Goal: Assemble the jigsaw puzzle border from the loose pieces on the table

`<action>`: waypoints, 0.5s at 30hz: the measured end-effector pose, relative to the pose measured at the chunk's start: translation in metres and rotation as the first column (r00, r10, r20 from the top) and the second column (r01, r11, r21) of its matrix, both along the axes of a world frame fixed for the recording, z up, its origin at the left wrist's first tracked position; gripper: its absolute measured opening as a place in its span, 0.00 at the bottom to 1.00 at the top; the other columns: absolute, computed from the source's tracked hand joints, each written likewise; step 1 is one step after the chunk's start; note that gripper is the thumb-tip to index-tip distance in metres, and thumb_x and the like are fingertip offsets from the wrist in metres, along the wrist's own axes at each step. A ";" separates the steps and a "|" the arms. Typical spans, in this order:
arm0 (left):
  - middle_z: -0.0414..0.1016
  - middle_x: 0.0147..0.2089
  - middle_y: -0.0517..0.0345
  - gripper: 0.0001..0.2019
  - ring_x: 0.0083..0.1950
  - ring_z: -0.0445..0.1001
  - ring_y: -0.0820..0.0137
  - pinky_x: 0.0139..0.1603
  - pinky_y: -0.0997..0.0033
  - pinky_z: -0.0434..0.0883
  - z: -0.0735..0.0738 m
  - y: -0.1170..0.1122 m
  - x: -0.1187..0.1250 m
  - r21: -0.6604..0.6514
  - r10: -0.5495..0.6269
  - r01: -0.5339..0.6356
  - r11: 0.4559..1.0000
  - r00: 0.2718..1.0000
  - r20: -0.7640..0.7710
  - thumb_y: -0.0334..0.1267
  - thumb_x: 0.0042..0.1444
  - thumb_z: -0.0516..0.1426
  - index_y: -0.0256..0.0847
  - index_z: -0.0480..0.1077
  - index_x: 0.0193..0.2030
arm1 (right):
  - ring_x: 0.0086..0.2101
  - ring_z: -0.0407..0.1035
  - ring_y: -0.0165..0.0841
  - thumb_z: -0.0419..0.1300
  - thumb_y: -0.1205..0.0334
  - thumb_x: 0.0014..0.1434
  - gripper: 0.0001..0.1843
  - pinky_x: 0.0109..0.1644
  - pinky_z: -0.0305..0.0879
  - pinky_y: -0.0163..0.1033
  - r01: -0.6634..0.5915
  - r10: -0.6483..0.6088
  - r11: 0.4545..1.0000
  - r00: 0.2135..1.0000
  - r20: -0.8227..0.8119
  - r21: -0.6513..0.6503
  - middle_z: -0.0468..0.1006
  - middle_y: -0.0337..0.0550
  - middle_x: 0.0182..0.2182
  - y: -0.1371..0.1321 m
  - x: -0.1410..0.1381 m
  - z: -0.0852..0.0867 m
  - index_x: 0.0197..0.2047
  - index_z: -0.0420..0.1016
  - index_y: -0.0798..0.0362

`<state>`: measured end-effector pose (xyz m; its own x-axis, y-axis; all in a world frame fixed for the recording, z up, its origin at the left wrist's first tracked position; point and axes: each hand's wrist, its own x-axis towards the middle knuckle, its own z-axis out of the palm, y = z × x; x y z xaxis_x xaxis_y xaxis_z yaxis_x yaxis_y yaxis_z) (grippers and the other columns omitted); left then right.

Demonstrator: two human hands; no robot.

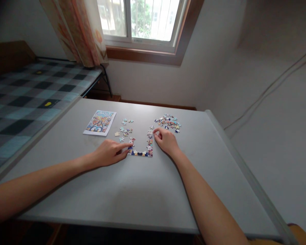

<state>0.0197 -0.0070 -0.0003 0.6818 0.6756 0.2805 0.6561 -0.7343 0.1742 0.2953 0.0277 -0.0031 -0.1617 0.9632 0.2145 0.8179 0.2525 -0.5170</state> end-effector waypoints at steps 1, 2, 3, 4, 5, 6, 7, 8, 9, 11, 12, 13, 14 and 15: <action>0.77 0.25 0.60 0.16 0.24 0.74 0.71 0.25 0.76 0.61 0.000 0.000 0.000 -0.001 -0.001 0.001 1.000 1.000 0.004 0.43 0.62 0.51 0.47 0.72 0.53 | 0.25 0.63 0.30 0.54 0.62 0.56 0.10 0.32 0.54 0.34 -0.001 0.001 1.000 1.000 0.001 0.001 0.66 0.35 0.21 0.000 0.000 0.000 0.38 0.75 0.51; 0.77 0.25 0.60 0.16 0.24 0.74 0.71 0.25 0.76 0.61 -0.001 0.001 0.000 -0.004 -0.004 0.004 1.000 1.000 0.008 0.43 0.62 0.51 0.47 0.72 0.53 | 0.25 0.63 0.30 0.54 0.62 0.56 0.10 0.32 0.54 0.34 0.000 0.000 1.000 1.000 0.002 0.002 0.66 0.35 0.21 0.000 0.000 -0.001 0.38 0.75 0.51; 0.77 0.25 0.60 0.16 0.24 0.74 0.72 0.26 0.76 0.61 -0.001 0.001 0.000 -0.008 -0.007 0.007 1.000 1.000 0.011 0.44 0.62 0.51 0.47 0.72 0.54 | 0.24 0.62 0.29 0.54 0.62 0.56 0.10 0.32 0.54 0.34 0.002 -0.002 1.000 1.000 0.002 0.004 0.66 0.35 0.21 0.000 0.000 -0.001 0.38 0.75 0.51; 0.77 0.25 0.60 0.16 0.24 0.74 0.72 0.26 0.76 0.61 -0.001 0.001 0.000 -0.011 -0.009 0.009 1.000 1.000 0.012 0.44 0.62 0.51 0.47 0.72 0.54 | 0.24 0.62 0.29 0.54 0.62 0.56 0.10 0.32 0.54 0.34 0.002 -0.002 1.000 1.000 0.003 0.006 0.66 0.35 0.20 0.000 0.000 -0.001 0.37 0.75 0.51; 0.77 0.25 0.60 0.16 0.24 0.74 0.72 0.26 0.76 0.61 -0.001 0.001 -0.001 -0.015 -0.010 0.010 1.000 1.000 0.011 0.44 0.62 0.51 0.47 0.72 0.54 | 0.24 0.62 0.29 0.54 0.62 0.56 0.09 0.32 0.54 0.34 0.002 -0.002 1.000 1.000 0.004 0.008 0.66 0.35 0.21 0.000 0.000 -0.002 0.37 0.75 0.51; 0.77 0.25 0.61 0.16 0.24 0.73 0.72 0.26 0.76 0.60 -0.001 0.001 -0.001 -0.019 -0.010 0.010 1.000 1.000 0.010 0.43 0.62 0.51 0.47 0.72 0.54 | 0.24 0.62 0.29 0.54 0.62 0.56 0.09 0.32 0.53 0.34 0.002 -0.002 1.000 1.000 0.005 0.009 0.67 0.35 0.21 0.001 0.000 -0.002 0.37 0.75 0.51; 0.77 0.25 0.61 0.16 0.24 0.73 0.72 0.26 0.76 0.60 -0.001 0.001 -0.001 -0.021 -0.009 0.009 1.000 1.000 0.008 0.43 0.62 0.51 0.47 0.72 0.54 | 0.24 0.62 0.29 0.54 0.62 0.56 0.09 0.31 0.53 0.34 0.002 -0.002 1.000 1.000 0.006 0.009 0.67 0.35 0.21 0.001 0.000 -0.002 0.37 0.75 0.51; 0.77 0.25 0.61 0.16 0.24 0.73 0.72 0.26 0.76 0.60 -0.001 0.001 -0.001 -0.022 -0.008 0.008 1.000 1.000 0.007 0.43 0.62 0.51 0.47 0.72 0.54 | 0.24 0.62 0.29 0.54 0.62 0.56 0.09 0.31 0.53 0.34 0.002 -0.002 1.000 1.000 0.007 0.008 0.67 0.35 0.21 0.001 0.000 -0.002 0.37 0.75 0.51; 0.77 0.25 0.61 0.16 0.24 0.73 0.72 0.26 0.76 0.60 -0.001 0.001 -0.001 -0.023 -0.007 0.007 1.000 1.000 0.008 0.43 0.62 0.51 0.47 0.72 0.54 | 0.24 0.62 0.29 0.54 0.62 0.56 0.09 0.31 0.53 0.34 0.002 -0.002 1.000 1.000 0.008 0.007 0.67 0.35 0.21 0.001 0.000 -0.002 0.37 0.75 0.51; 0.77 0.25 0.61 0.16 0.24 0.73 0.72 0.26 0.76 0.60 -0.001 0.000 -0.001 -0.022 -0.005 0.005 1.000 1.000 0.010 0.43 0.62 0.51 0.47 0.72 0.54 | 0.24 0.62 0.29 0.54 0.62 0.56 0.09 0.32 0.53 0.34 0.003 -0.003 1.000 1.000 0.009 0.008 0.67 0.35 0.21 0.001 0.000 -0.002 0.37 0.75 0.51; 0.77 0.25 0.61 0.16 0.24 0.73 0.72 0.26 0.76 0.60 -0.001 0.000 -0.001 -0.021 -0.004 0.004 1.000 1.000 0.011 0.43 0.62 0.51 0.47 0.72 0.54 | 0.24 0.62 0.29 0.54 0.62 0.56 0.09 0.32 0.53 0.34 0.002 -0.002 1.000 1.000 0.009 0.009 0.67 0.35 0.21 0.001 0.000 -0.002 0.37 0.75 0.51; 0.77 0.25 0.60 0.16 0.25 0.73 0.72 0.26 0.76 0.60 -0.001 0.000 -0.001 -0.020 -0.005 0.005 1.000 1.000 0.010 0.43 0.62 0.52 0.47 0.72 0.54 | 0.24 0.62 0.29 0.54 0.62 0.56 0.09 0.31 0.53 0.34 0.001 -0.001 1.000 1.000 0.007 0.010 0.67 0.35 0.21 0.001 0.000 -0.003 0.37 0.75 0.51; 0.77 0.25 0.60 0.16 0.24 0.73 0.72 0.26 0.76 0.60 -0.001 0.000 -0.001 -0.020 -0.005 0.005 1.000 1.000 0.009 0.43 0.62 0.52 0.47 0.72 0.54 | 0.24 0.62 0.29 0.54 0.62 0.56 0.09 0.31 0.53 0.34 0.000 0.000 1.000 1.000 0.005 0.010 0.66 0.35 0.21 0.001 0.000 -0.003 0.37 0.75 0.51; 0.77 0.25 0.61 0.16 0.24 0.73 0.72 0.26 0.76 0.60 -0.001 0.001 -0.001 -0.019 -0.004 0.004 1.000 1.000 0.009 0.43 0.62 0.52 0.47 0.72 0.54 | 0.24 0.62 0.29 0.54 0.62 0.56 0.09 0.31 0.53 0.34 0.000 0.000 1.000 1.000 0.003 0.010 0.66 0.35 0.21 0.001 0.000 -0.003 0.37 0.75 0.51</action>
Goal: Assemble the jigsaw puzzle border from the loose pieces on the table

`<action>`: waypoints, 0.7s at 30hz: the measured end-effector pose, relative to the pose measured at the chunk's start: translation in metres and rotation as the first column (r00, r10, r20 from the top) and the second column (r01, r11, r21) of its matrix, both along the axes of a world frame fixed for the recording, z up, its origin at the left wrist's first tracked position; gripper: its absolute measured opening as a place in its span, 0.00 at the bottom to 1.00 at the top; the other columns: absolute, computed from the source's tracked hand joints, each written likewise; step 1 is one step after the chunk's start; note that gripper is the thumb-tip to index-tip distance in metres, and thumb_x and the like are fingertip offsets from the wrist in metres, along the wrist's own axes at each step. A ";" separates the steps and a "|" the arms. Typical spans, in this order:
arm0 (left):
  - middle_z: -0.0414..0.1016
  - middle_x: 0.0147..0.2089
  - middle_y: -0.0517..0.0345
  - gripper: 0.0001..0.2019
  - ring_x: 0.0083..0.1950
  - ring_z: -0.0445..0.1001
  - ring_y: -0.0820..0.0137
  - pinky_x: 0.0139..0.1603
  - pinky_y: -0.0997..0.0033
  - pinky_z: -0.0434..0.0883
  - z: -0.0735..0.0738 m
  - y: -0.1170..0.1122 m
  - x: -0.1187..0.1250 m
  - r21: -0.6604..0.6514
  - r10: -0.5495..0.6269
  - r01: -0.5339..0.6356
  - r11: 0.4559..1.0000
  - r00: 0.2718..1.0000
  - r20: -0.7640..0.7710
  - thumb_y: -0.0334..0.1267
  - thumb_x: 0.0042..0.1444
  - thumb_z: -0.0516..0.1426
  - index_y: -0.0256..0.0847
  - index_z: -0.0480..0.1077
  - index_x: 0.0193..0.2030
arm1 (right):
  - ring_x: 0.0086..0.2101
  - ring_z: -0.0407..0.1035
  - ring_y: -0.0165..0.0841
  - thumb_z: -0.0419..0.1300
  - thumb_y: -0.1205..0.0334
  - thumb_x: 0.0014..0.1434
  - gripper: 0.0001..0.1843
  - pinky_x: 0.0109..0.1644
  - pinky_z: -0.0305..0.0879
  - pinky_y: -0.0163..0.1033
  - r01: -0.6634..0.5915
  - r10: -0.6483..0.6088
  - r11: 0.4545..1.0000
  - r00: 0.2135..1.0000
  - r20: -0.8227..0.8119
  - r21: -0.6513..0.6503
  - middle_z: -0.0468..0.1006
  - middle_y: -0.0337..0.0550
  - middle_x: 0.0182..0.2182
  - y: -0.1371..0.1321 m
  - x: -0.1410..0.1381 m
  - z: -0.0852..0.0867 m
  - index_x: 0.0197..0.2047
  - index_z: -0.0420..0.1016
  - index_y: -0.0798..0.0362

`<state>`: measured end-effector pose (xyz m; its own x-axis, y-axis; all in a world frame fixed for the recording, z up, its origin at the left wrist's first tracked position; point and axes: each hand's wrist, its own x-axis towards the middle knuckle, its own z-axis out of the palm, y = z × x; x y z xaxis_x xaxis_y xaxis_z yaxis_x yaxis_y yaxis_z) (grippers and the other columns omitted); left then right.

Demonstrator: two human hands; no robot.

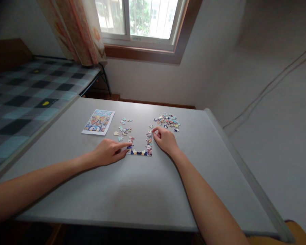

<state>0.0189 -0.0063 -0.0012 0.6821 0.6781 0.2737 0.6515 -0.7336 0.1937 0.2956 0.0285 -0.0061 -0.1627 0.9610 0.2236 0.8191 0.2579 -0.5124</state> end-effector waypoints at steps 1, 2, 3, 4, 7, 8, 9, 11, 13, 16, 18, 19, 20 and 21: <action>0.77 0.25 0.61 0.16 0.24 0.73 0.72 0.25 0.76 0.60 0.000 0.000 0.000 0.001 -0.001 0.001 1.000 1.000 -0.001 0.43 0.62 0.52 0.47 0.72 0.54 | 0.24 0.62 0.29 0.54 0.61 0.56 0.09 0.31 0.53 0.34 0.000 0.000 1.000 1.000 -0.002 0.000 0.66 0.35 0.21 0.000 0.000 0.000 0.37 0.75 0.51; 0.77 0.25 0.61 0.16 0.24 0.73 0.72 0.25 0.76 0.60 0.000 0.000 0.000 0.003 -0.003 0.003 1.000 1.000 -0.002 0.43 0.62 0.52 0.47 0.72 0.54 | 0.24 0.62 0.29 0.54 0.61 0.56 0.09 0.31 0.53 0.34 0.002 -0.002 1.000 1.000 -0.002 0.000 0.66 0.35 0.21 0.000 0.000 0.000 0.37 0.75 0.51; 0.77 0.25 0.61 0.16 0.24 0.73 0.72 0.25 0.76 0.59 -0.001 0.001 0.000 0.007 -0.003 0.003 1.000 1.000 -0.003 0.43 0.62 0.52 0.47 0.72 0.54 | 0.24 0.62 0.29 0.54 0.61 0.56 0.09 0.31 0.53 0.34 0.003 -0.003 1.000 1.000 -0.001 0.002 0.66 0.35 0.21 0.000 0.000 -0.001 0.37 0.75 0.51; 0.77 0.25 0.61 0.16 0.24 0.73 0.72 0.25 0.76 0.59 -0.001 0.001 0.000 0.011 -0.005 0.005 1.000 1.000 -0.005 0.43 0.62 0.52 0.47 0.72 0.54 | 0.24 0.62 0.29 0.54 0.61 0.56 0.09 0.31 0.53 0.34 0.003 -0.003 1.000 1.000 0.000 0.003 0.66 0.35 0.21 0.000 0.000 -0.001 0.37 0.75 0.51; 0.77 0.25 0.61 0.16 0.24 0.73 0.72 0.25 0.76 0.59 -0.001 0.001 0.000 0.016 -0.005 0.005 1.000 1.000 -0.008 0.43 0.62 0.52 0.47 0.72 0.54 | 0.24 0.62 0.29 0.55 0.62 0.56 0.09 0.32 0.53 0.34 0.000 0.000 1.000 1.000 0.003 0.006 0.66 0.35 0.21 0.000 0.001 -0.001 0.38 0.75 0.51; 0.77 0.25 0.61 0.16 0.24 0.73 0.72 0.25 0.76 0.59 0.000 0.001 0.000 0.016 -0.004 0.004 1.000 1.000 -0.007 0.43 0.62 0.52 0.47 0.72 0.54 | 0.24 0.62 0.29 0.55 0.62 0.56 0.09 0.32 0.53 0.34 0.000 0.000 1.000 1.000 0.003 0.006 0.66 0.35 0.21 0.000 0.001 -0.001 0.38 0.75 0.51; 0.77 0.25 0.61 0.16 0.24 0.73 0.72 0.25 0.76 0.59 0.000 0.001 0.000 0.015 -0.005 0.005 1.000 1.000 -0.006 0.43 0.62 0.52 0.47 0.72 0.54 | 0.24 0.62 0.29 0.55 0.62 0.56 0.09 0.32 0.53 0.34 0.000 0.000 1.000 1.000 0.002 0.006 0.66 0.35 0.21 0.000 0.001 -0.001 0.38 0.75 0.50; 0.77 0.25 0.61 0.16 0.24 0.73 0.72 0.25 0.76 0.59 0.000 0.001 0.000 0.013 -0.009 0.009 1.000 1.000 0.000 0.43 0.62 0.51 0.47 0.72 0.54 | 0.24 0.62 0.29 0.55 0.62 0.56 0.09 0.32 0.53 0.34 0.001 -0.001 1.000 1.000 -0.001 0.006 0.66 0.34 0.21 0.000 0.001 -0.001 0.37 0.75 0.50; 0.77 0.25 0.60 0.16 0.24 0.73 0.72 0.26 0.76 0.60 0.000 0.001 0.000 0.009 -0.012 0.012 1.000 1.000 0.003 0.43 0.62 0.51 0.47 0.72 0.54 | 0.24 0.62 0.29 0.55 0.62 0.56 0.09 0.32 0.53 0.34 0.002 -0.002 1.000 1.000 -0.001 0.005 0.66 0.34 0.20 0.000 0.001 0.000 0.37 0.75 0.50; 0.77 0.26 0.61 0.16 0.24 0.73 0.72 0.26 0.76 0.60 -0.001 0.001 0.000 0.003 -0.011 0.011 1.000 1.000 0.004 0.43 0.62 0.52 0.47 0.72 0.54 | 0.24 0.62 0.29 0.55 0.62 0.56 0.09 0.31 0.53 0.34 0.000 0.000 1.000 1.000 0.001 0.005 0.66 0.34 0.20 0.000 0.001 0.000 0.38 0.75 0.50; 0.77 0.26 0.61 0.16 0.24 0.73 0.73 0.26 0.77 0.60 -0.001 0.001 0.000 -0.003 -0.009 0.009 1.000 1.000 0.008 0.43 0.61 0.52 0.47 0.72 0.54 | 0.24 0.62 0.29 0.55 0.62 0.56 0.09 0.31 0.53 0.34 -0.001 0.001 1.000 1.000 0.003 0.006 0.66 0.34 0.20 0.000 0.000 0.000 0.38 0.75 0.50; 0.77 0.25 0.60 0.16 0.24 0.72 0.73 0.26 0.77 0.61 -0.001 0.001 0.000 -0.007 -0.013 0.013 1.000 1.000 0.011 0.43 0.61 0.52 0.47 0.72 0.54 | 0.24 0.62 0.29 0.54 0.62 0.56 0.09 0.31 0.53 0.34 -0.001 0.001 1.000 1.000 0.004 0.006 0.66 0.34 0.20 0.000 0.000 0.000 0.38 0.75 0.50; 0.77 0.25 0.60 0.16 0.24 0.72 0.73 0.26 0.77 0.60 -0.001 0.001 0.000 -0.007 -0.013 0.013 1.000 1.000 0.014 0.42 0.61 0.52 0.46 0.72 0.54 | 0.24 0.62 0.29 0.54 0.62 0.56 0.09 0.31 0.53 0.34 -0.001 0.001 1.000 1.000 0.004 0.006 0.66 0.34 0.20 0.000 0.000 0.000 0.38 0.75 0.50; 0.77 0.25 0.60 0.16 0.24 0.72 0.73 0.26 0.77 0.60 -0.001 0.001 0.000 -0.006 -0.014 0.014 1.000 1.000 0.016 0.43 0.61 0.52 0.46 0.72 0.54 | 0.24 0.62 0.29 0.54 0.62 0.56 0.09 0.31 0.53 0.34 0.000 0.000 1.000 1.000 0.003 0.005 0.66 0.34 0.20 0.000 0.000 0.001 0.37 0.75 0.50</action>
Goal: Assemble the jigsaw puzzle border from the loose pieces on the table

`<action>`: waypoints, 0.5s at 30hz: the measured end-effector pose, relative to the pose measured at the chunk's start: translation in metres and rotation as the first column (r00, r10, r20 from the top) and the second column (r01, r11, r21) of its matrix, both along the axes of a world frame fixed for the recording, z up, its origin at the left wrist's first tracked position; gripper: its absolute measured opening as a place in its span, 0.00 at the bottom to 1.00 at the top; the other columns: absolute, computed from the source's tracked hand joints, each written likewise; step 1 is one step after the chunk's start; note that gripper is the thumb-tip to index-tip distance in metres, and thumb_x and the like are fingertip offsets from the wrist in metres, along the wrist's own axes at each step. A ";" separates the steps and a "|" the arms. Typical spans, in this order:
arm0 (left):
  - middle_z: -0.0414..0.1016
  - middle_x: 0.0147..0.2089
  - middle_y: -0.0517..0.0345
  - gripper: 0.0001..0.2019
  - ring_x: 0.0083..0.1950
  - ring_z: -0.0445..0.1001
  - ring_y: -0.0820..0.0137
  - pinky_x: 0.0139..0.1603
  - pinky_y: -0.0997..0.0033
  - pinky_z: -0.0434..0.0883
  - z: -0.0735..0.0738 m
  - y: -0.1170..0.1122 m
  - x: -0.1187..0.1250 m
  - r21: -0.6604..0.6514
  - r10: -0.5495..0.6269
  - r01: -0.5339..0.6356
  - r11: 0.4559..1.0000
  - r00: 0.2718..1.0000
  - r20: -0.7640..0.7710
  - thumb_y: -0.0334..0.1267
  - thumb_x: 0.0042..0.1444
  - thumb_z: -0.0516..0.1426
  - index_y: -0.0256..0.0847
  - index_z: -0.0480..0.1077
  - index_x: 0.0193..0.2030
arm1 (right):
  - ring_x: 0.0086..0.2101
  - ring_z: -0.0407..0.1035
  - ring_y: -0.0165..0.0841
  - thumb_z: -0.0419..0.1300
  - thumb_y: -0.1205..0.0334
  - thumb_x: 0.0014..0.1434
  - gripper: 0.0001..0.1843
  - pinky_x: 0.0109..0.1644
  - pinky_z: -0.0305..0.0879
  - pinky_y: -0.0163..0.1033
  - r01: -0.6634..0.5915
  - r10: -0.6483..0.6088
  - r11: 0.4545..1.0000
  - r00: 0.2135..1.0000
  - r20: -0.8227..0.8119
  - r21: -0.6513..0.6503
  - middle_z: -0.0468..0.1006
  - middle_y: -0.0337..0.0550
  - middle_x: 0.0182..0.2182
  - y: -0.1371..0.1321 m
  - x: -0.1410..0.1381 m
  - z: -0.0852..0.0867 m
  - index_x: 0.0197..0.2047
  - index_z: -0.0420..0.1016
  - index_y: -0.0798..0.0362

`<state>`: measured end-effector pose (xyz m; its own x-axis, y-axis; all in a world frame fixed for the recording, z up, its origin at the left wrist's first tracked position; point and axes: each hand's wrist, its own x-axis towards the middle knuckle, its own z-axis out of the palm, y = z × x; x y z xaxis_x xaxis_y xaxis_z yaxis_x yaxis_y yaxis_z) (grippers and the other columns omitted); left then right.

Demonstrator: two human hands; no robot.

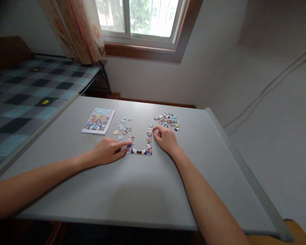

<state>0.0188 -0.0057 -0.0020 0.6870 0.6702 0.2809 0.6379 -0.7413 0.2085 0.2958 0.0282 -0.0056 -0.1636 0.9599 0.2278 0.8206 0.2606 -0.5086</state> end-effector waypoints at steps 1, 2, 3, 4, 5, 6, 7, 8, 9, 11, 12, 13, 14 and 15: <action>0.77 0.25 0.60 0.16 0.24 0.72 0.73 0.26 0.77 0.60 0.000 0.000 0.000 0.003 0.000 0.000 1.000 1.000 0.002 0.43 0.61 0.52 0.46 0.72 0.54 | 0.24 0.62 0.29 0.54 0.62 0.56 0.09 0.31 0.53 0.34 0.000 0.000 1.000 1.000 -0.002 -0.001 0.66 0.34 0.20 0.000 0.000 0.000 0.37 0.75 0.51; 0.77 0.25 0.60 0.16 0.24 0.72 0.73 0.26 0.77 0.60 0.000 0.000 0.000 0.006 0.002 -0.002 1.000 1.000 0.002 0.43 0.62 0.52 0.46 0.72 0.54 | 0.24 0.62 0.29 0.54 0.62 0.56 0.09 0.31 0.53 0.34 -0.002 0.002 1.000 1.000 -0.004 -0.001 0.66 0.34 0.20 0.000 0.000 0.000 0.37 0.75 0.51; 0.77 0.25 0.60 0.16 0.24 0.72 0.73 0.26 0.77 0.60 0.000 0.000 0.000 0.009 0.003 -0.003 1.000 1.000 0.002 0.43 0.62 0.52 0.47 0.72 0.54 | 0.24 0.62 0.29 0.54 0.62 0.56 0.09 0.31 0.53 0.34 -0.003 0.003 1.000 1.000 -0.005 -0.001 0.66 0.34 0.20 0.000 0.000 0.000 0.37 0.75 0.50; 0.77 0.25 0.61 0.16 0.24 0.73 0.73 0.26 0.76 0.60 0.000 0.000 0.000 0.010 0.003 -0.003 1.000 1.000 0.001 0.43 0.62 0.52 0.47 0.72 0.54 | 0.24 0.62 0.29 0.54 0.62 0.56 0.09 0.31 0.53 0.34 -0.005 0.005 1.000 1.000 -0.005 -0.001 0.66 0.34 0.20 0.000 0.000 0.000 0.37 0.75 0.50; 0.77 0.25 0.61 0.16 0.24 0.73 0.73 0.26 0.76 0.60 0.000 0.000 0.000 0.011 0.003 -0.003 1.000 1.000 0.000 0.43 0.62 0.52 0.47 0.72 0.54 | 0.24 0.62 0.29 0.54 0.62 0.56 0.09 0.31 0.53 0.34 -0.006 0.006 1.000 1.000 -0.004 -0.001 0.66 0.34 0.20 0.000 0.000 0.000 0.37 0.75 0.50; 0.77 0.25 0.61 0.16 0.24 0.73 0.73 0.26 0.76 0.60 0.000 0.000 0.000 0.012 0.003 -0.003 1.000 1.000 0.000 0.43 0.62 0.52 0.47 0.72 0.53 | 0.24 0.62 0.29 0.54 0.62 0.56 0.09 0.31 0.53 0.34 -0.007 0.007 1.000 1.000 -0.004 -0.002 0.66 0.34 0.20 0.000 0.000 0.000 0.37 0.75 0.50; 0.77 0.25 0.60 0.16 0.24 0.73 0.73 0.26 0.76 0.60 0.000 0.000 0.000 0.013 0.003 -0.003 1.000 1.000 -0.001 0.43 0.61 0.52 0.47 0.72 0.53 | 0.24 0.62 0.29 0.54 0.62 0.56 0.09 0.31 0.53 0.34 -0.007 0.007 1.000 1.000 -0.003 -0.002 0.66 0.34 0.20 0.000 0.000 0.000 0.37 0.75 0.50; 0.77 0.25 0.60 0.16 0.24 0.73 0.73 0.26 0.76 0.60 0.000 0.000 0.000 0.015 0.004 -0.004 1.000 1.000 0.000 0.43 0.61 0.52 0.47 0.72 0.53 | 0.24 0.62 0.29 0.54 0.62 0.56 0.09 0.31 0.53 0.34 -0.008 0.008 1.000 1.000 -0.002 -0.003 0.66 0.34 0.20 0.000 0.000 0.000 0.37 0.75 0.51; 0.77 0.25 0.60 0.16 0.24 0.73 0.73 0.26 0.76 0.60 0.000 0.000 0.000 0.016 0.004 -0.004 1.000 1.000 0.000 0.43 0.61 0.52 0.47 0.72 0.53 | 0.24 0.62 0.29 0.54 0.62 0.56 0.09 0.31 0.53 0.34 -0.008 0.008 1.000 1.000 -0.002 -0.003 0.66 0.34 0.20 0.000 0.000 0.000 0.37 0.75 0.51; 0.77 0.24 0.60 0.16 0.23 0.73 0.73 0.26 0.76 0.61 0.000 0.000 0.001 0.015 0.006 -0.006 1.000 1.000 0.003 0.43 0.61 0.52 0.46 0.72 0.53 | 0.24 0.62 0.29 0.54 0.62 0.56 0.09 0.31 0.53 0.34 -0.007 0.007 1.000 1.000 0.000 -0.003 0.66 0.34 0.20 0.000 0.000 0.000 0.37 0.75 0.51; 0.76 0.24 0.61 0.16 0.23 0.72 0.74 0.26 0.77 0.61 0.001 0.000 0.001 0.012 0.005 -0.005 1.000 1.000 0.005 0.42 0.61 0.52 0.46 0.73 0.53 | 0.24 0.62 0.29 0.54 0.62 0.56 0.09 0.31 0.53 0.34 -0.006 0.006 1.000 1.000 0.001 -0.002 0.66 0.34 0.20 0.000 0.000 0.001 0.37 0.75 0.51; 0.76 0.24 0.61 0.16 0.23 0.72 0.74 0.26 0.77 0.61 0.001 -0.001 0.001 0.009 0.005 -0.005 1.000 1.000 0.006 0.42 0.61 0.52 0.46 0.73 0.53 | 0.24 0.62 0.29 0.54 0.62 0.56 0.09 0.31 0.53 0.34 -0.004 0.004 1.000 1.000 0.003 -0.002 0.66 0.34 0.20 0.000 0.000 0.001 0.38 0.75 0.51; 0.76 0.24 0.60 0.16 0.23 0.72 0.74 0.26 0.77 0.61 0.001 -0.001 0.001 0.006 0.004 -0.004 1.000 1.000 0.006 0.42 0.61 0.52 0.46 0.73 0.53 | 0.24 0.62 0.29 0.54 0.62 0.56 0.09 0.31 0.53 0.34 -0.002 0.002 1.000 1.000 0.006 -0.003 0.66 0.34 0.20 0.000 0.000 0.001 0.38 0.75 0.51; 0.76 0.25 0.60 0.16 0.23 0.72 0.74 0.26 0.77 0.62 0.002 -0.001 0.001 0.003 0.003 -0.003 1.000 1.000 0.004 0.42 0.61 0.52 0.46 0.72 0.53 | 0.24 0.62 0.29 0.54 0.62 0.56 0.10 0.31 0.53 0.34 0.000 0.000 1.000 1.000 0.007 -0.003 0.67 0.35 0.21 0.000 0.000 0.001 0.38 0.75 0.51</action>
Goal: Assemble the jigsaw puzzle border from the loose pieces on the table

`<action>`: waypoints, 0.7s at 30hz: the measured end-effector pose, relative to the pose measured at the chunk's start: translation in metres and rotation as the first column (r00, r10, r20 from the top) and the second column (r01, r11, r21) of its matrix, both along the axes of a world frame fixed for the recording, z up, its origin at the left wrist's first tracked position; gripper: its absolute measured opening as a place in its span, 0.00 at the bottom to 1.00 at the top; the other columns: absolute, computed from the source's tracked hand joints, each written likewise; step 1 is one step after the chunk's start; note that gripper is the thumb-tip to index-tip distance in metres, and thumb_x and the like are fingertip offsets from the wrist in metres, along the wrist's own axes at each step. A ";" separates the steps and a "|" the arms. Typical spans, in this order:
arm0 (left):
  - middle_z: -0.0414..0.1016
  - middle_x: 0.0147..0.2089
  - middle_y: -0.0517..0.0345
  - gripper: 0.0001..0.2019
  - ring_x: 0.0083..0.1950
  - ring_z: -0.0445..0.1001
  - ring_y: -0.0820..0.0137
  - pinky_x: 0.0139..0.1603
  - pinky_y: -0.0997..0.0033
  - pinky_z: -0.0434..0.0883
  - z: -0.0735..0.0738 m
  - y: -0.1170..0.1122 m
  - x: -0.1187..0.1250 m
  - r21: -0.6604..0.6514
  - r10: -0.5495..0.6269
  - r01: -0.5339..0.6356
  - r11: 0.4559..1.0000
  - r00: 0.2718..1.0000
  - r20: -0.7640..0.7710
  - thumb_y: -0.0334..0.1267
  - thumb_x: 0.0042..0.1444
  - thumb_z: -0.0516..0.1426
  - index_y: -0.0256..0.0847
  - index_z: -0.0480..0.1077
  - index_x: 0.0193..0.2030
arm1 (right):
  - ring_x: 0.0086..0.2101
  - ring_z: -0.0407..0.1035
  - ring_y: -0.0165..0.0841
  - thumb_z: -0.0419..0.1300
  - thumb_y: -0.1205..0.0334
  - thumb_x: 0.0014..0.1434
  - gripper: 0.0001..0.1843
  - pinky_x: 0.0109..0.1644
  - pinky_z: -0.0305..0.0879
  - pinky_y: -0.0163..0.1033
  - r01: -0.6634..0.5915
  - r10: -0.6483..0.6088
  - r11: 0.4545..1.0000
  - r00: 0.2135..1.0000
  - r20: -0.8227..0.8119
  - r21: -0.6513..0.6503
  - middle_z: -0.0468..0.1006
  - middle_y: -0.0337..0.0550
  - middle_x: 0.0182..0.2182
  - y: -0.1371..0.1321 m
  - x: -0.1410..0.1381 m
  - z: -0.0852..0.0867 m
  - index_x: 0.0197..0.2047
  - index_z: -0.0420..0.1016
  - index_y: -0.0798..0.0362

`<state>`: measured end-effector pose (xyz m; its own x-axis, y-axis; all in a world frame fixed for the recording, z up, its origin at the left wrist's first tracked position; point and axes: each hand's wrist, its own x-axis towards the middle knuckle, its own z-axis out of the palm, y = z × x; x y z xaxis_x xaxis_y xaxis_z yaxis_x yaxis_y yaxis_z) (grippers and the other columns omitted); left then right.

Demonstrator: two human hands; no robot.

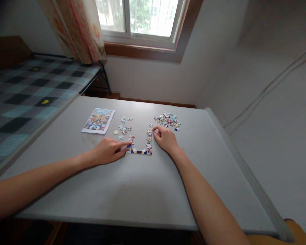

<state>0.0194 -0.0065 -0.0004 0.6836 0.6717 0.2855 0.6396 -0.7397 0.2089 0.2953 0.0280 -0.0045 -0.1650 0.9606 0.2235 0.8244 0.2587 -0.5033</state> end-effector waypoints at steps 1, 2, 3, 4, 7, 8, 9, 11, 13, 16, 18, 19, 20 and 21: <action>0.76 0.25 0.61 0.16 0.23 0.72 0.74 0.26 0.77 0.62 0.000 0.000 0.000 0.000 0.001 -0.001 1.000 1.000 -0.003 0.42 0.61 0.52 0.46 0.72 0.53 | 0.24 0.62 0.29 0.54 0.62 0.56 0.10 0.31 0.53 0.34 0.001 -0.001 1.000 1.000 0.002 -0.001 0.67 0.35 0.21 0.000 0.000 0.000 0.38 0.75 0.51; 0.76 0.25 0.61 0.16 0.23 0.72 0.74 0.26 0.77 0.61 0.000 0.000 0.000 0.001 0.002 -0.002 1.000 1.000 -0.006 0.43 0.61 0.51 0.46 0.72 0.54 | 0.24 0.62 0.29 0.54 0.62 0.56 0.10 0.31 0.53 0.34 0.000 0.000 1.000 1.000 0.002 -0.001 0.67 0.35 0.21 0.000 0.000 0.000 0.38 0.75 0.51; 0.76 0.25 0.61 0.16 0.23 0.72 0.73 0.26 0.77 0.61 0.000 0.000 0.000 0.005 0.002 -0.002 1.000 1.000 -0.007 0.43 0.61 0.51 0.47 0.72 0.53 | 0.24 0.62 0.29 0.54 0.62 0.56 0.10 0.31 0.54 0.34 -0.001 0.001 1.000 1.000 0.002 -0.001 0.67 0.35 0.21 0.000 0.000 0.000 0.38 0.75 0.51; 0.76 0.24 0.61 0.16 0.23 0.72 0.73 0.26 0.77 0.61 0.000 0.000 0.000 0.008 0.001 -0.001 1.000 1.000 -0.007 0.43 0.61 0.51 0.47 0.72 0.53 | 0.24 0.63 0.29 0.54 0.62 0.56 0.10 0.31 0.54 0.34 -0.003 0.003 1.000 1.000 0.002 0.000 0.67 0.35 0.21 0.000 0.000 0.000 0.38 0.75 0.51; 0.76 0.24 0.60 0.16 0.23 0.72 0.74 0.25 0.77 0.61 0.000 0.000 0.000 0.018 -0.004 0.004 1.000 1.000 0.000 0.43 0.62 0.51 0.46 0.73 0.53 | 0.24 0.63 0.30 0.54 0.61 0.56 0.10 0.31 0.54 0.34 -0.007 0.007 1.000 1.000 0.003 0.005 0.67 0.35 0.21 0.000 0.000 0.000 0.38 0.75 0.51; 0.77 0.24 0.60 0.16 0.23 0.72 0.74 0.26 0.77 0.61 0.000 0.000 0.000 0.018 -0.007 0.007 1.000 1.000 0.001 0.43 0.62 0.51 0.45 0.73 0.53 | 0.24 0.62 0.30 0.54 0.61 0.56 0.10 0.31 0.54 0.34 -0.007 0.007 1.000 1.000 0.004 0.006 0.67 0.35 0.21 0.000 0.001 0.000 0.37 0.75 0.51; 0.77 0.25 0.60 0.16 0.23 0.72 0.74 0.26 0.77 0.61 0.000 0.000 0.000 0.017 -0.008 0.008 1.000 1.000 0.000 0.42 0.62 0.51 0.45 0.72 0.53 | 0.24 0.62 0.29 0.54 0.62 0.56 0.10 0.31 0.54 0.34 -0.007 0.007 1.000 1.000 0.005 0.005 0.67 0.35 0.21 0.000 0.001 0.000 0.38 0.75 0.51; 0.77 0.25 0.60 0.16 0.24 0.73 0.74 0.26 0.77 0.61 0.000 0.000 0.000 0.014 -0.006 0.006 1.000 1.000 -0.007 0.42 0.61 0.52 0.45 0.72 0.53 | 0.24 0.62 0.29 0.54 0.62 0.56 0.10 0.31 0.53 0.34 -0.004 0.004 1.000 1.000 0.005 0.001 0.67 0.35 0.21 0.000 0.000 0.000 0.38 0.75 0.51; 0.77 0.25 0.60 0.16 0.24 0.73 0.73 0.26 0.77 0.61 0.000 0.000 0.000 0.014 -0.001 0.002 1.000 1.000 -0.012 0.42 0.61 0.52 0.46 0.72 0.54 | 0.24 0.63 0.29 0.54 0.61 0.56 0.10 0.32 0.53 0.34 -0.002 0.002 1.000 1.000 0.001 -0.006 0.67 0.35 0.21 0.000 0.000 0.000 0.38 0.75 0.51; 0.76 0.24 0.60 0.17 0.23 0.72 0.74 0.25 0.77 0.61 0.000 0.000 0.000 0.015 -0.003 0.003 1.000 1.000 -0.008 0.43 0.61 0.52 0.45 0.72 0.54 | 0.25 0.63 0.29 0.54 0.61 0.56 0.10 0.32 0.54 0.34 0.001 -0.001 1.000 1.000 -0.004 -0.007 0.67 0.35 0.21 0.000 0.000 0.000 0.38 0.75 0.51; 0.76 0.24 0.60 0.17 0.23 0.72 0.74 0.25 0.78 0.60 0.000 0.000 0.000 0.015 -0.005 0.005 1.000 1.000 -0.002 0.43 0.62 0.51 0.45 0.72 0.54 | 0.25 0.63 0.29 0.54 0.61 0.56 0.10 0.32 0.54 0.34 0.002 -0.002 1.000 1.000 -0.003 -0.005 0.67 0.35 0.21 0.000 0.000 0.000 0.38 0.75 0.51; 0.76 0.24 0.60 0.16 0.23 0.72 0.74 0.25 0.78 0.60 0.000 0.000 0.000 0.016 -0.005 0.005 1.000 1.000 0.000 0.43 0.61 0.51 0.45 0.72 0.53 | 0.25 0.63 0.29 0.54 0.61 0.56 0.10 0.32 0.53 0.34 0.002 -0.002 1.000 1.000 -0.003 -0.004 0.67 0.35 0.21 0.000 0.000 0.000 0.38 0.75 0.51; 0.76 0.24 0.60 0.16 0.23 0.72 0.74 0.25 0.77 0.60 0.000 0.000 0.000 0.017 -0.004 0.004 1.000 1.000 0.002 0.42 0.61 0.51 0.45 0.73 0.53 | 0.25 0.62 0.29 0.54 0.62 0.56 0.10 0.32 0.54 0.34 0.002 -0.002 1.000 1.000 -0.003 -0.001 0.67 0.35 0.21 0.000 0.000 0.000 0.38 0.75 0.51; 0.76 0.24 0.60 0.16 0.23 0.72 0.74 0.25 0.77 0.61 0.000 0.000 0.000 0.017 -0.002 0.002 1.000 1.000 0.004 0.42 0.61 0.52 0.45 0.73 0.53 | 0.24 0.62 0.29 0.54 0.62 0.56 0.10 0.32 0.54 0.34 0.000 0.000 1.000 1.000 -0.004 0.001 0.67 0.35 0.21 0.000 0.000 -0.001 0.38 0.75 0.51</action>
<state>0.0194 -0.0061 -0.0005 0.6840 0.6653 0.2992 0.6371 -0.7446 0.1990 0.2957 0.0282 -0.0051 -0.1638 0.9604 0.2256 0.8225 0.2592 -0.5063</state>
